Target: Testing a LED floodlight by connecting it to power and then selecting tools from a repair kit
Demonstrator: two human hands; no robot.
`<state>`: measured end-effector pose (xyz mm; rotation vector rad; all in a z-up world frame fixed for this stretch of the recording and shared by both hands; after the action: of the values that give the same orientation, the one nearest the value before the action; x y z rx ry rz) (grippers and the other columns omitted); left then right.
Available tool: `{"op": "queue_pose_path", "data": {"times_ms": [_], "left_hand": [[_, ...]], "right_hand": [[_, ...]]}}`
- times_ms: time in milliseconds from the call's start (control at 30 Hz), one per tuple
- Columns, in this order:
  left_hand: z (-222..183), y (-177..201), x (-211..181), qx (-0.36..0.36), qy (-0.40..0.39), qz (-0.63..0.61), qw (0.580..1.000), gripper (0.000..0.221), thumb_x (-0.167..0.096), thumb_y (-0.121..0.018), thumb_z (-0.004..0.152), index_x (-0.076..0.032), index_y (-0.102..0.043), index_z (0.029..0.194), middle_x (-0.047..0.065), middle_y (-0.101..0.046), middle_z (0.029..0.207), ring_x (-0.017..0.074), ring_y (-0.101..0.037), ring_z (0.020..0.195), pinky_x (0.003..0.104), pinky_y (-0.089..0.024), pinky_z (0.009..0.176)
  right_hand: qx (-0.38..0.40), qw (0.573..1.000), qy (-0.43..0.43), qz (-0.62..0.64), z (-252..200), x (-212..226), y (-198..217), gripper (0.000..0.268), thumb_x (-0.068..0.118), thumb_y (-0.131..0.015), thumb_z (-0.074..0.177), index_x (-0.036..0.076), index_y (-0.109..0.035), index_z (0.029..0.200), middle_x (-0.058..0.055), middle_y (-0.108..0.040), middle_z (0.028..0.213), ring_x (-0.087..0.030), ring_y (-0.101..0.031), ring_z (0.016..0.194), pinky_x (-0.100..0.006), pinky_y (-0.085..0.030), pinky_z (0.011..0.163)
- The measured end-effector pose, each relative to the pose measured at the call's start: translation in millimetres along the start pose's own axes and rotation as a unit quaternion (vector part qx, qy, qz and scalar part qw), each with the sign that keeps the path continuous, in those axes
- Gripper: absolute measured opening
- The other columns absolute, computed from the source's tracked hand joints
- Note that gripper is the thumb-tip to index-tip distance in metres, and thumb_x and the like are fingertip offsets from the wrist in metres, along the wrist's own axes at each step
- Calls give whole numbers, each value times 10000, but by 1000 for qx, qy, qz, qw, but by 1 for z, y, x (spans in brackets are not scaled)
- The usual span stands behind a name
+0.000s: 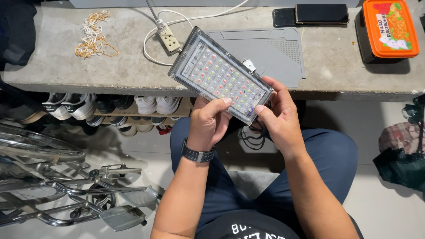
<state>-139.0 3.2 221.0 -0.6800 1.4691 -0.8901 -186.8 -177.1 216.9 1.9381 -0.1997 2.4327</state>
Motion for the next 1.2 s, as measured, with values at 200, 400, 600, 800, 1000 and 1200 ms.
{"op": "queue_pose_path", "data": {"times_ms": [200, 400, 600, 800, 1000, 1200], "left_hand": [[7, 16, 11, -8, 4, -14, 1000, 526, 163, -724, 913, 9, -707, 1415, 212, -797, 1240, 350, -756, 1191, 627, -629, 1102], [15, 30, 15, -22, 23, -36, 999, 478, 153, -703, 946, -43, -694, 1382, 192, -782, 1210, 372, -777, 1146, 657, -654, 1063], [18, 36, 13, -30, 27, -38, 998, 460, 157, -705, 950, -39, -702, 1366, 204, -790, 1221, 383, -792, 1147, 680, -665, 1048], [15, 33, 15, -12, 29, -47, 998, 627, 169, -669, 927, -53, -678, 1514, 207, -775, 1313, 403, -763, 1218, 718, -627, 1088], [25, 63, 28, -10, 34, -49, 998, 703, 181, -645, 884, -58, -676, 1544, 240, -791, 1361, 479, -783, 1236, 745, -619, 1095], [78, 243, 123, -36, 47, -50, 997, 844, 193, -615, 828, -63, -626, 1632, 228, -763, 1450, 456, -727, 1316, 743, -531, 1186]], "right_hand": [[4, 1000, 0, -4, 1, 5, -3, 700, 114, -738, 1057, 134, -546, 1730, -118, -726, 1178, -131, -655, 980, -280, -648, 767], [-2, 1000, 3, -8, 2, 2, -1, 671, 158, -776, 1077, 128, -565, 1714, -115, -726, 1126, -117, -648, 965, -275, -656, 764], [-3, 1000, -2, -12, 1, 6, -5, 667, 163, -793, 1079, 133, -569, 1706, -111, -734, 1119, -109, -654, 969, -264, -654, 771], [-5, 1000, 23, 0, 6, -9, 4, 703, 84, -804, 1049, 122, -571, 1711, -97, -728, 1109, -104, -654, 971, -277, -655, 828], [-4, 999, 39, -1, 6, -14, 8, 737, 25, -807, 1024, 115, -569, 1715, -102, -736, 1153, -112, -670, 1015, -315, -649, 908], [-11, 999, 40, 8, -1, 7, -5, 750, -17, -814, 1001, 108, -580, 1703, -84, -725, 1137, -106, -697, 972, -310, -656, 909]]}}
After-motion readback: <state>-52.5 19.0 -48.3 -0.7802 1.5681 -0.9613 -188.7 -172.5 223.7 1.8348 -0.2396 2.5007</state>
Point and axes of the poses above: each hand's wrist, its own z-axis towards the middle knuckle, its own y-axis out of the back of the hand, x = y × z, the point moved 5 cm from there along z, towards the middle knuckle
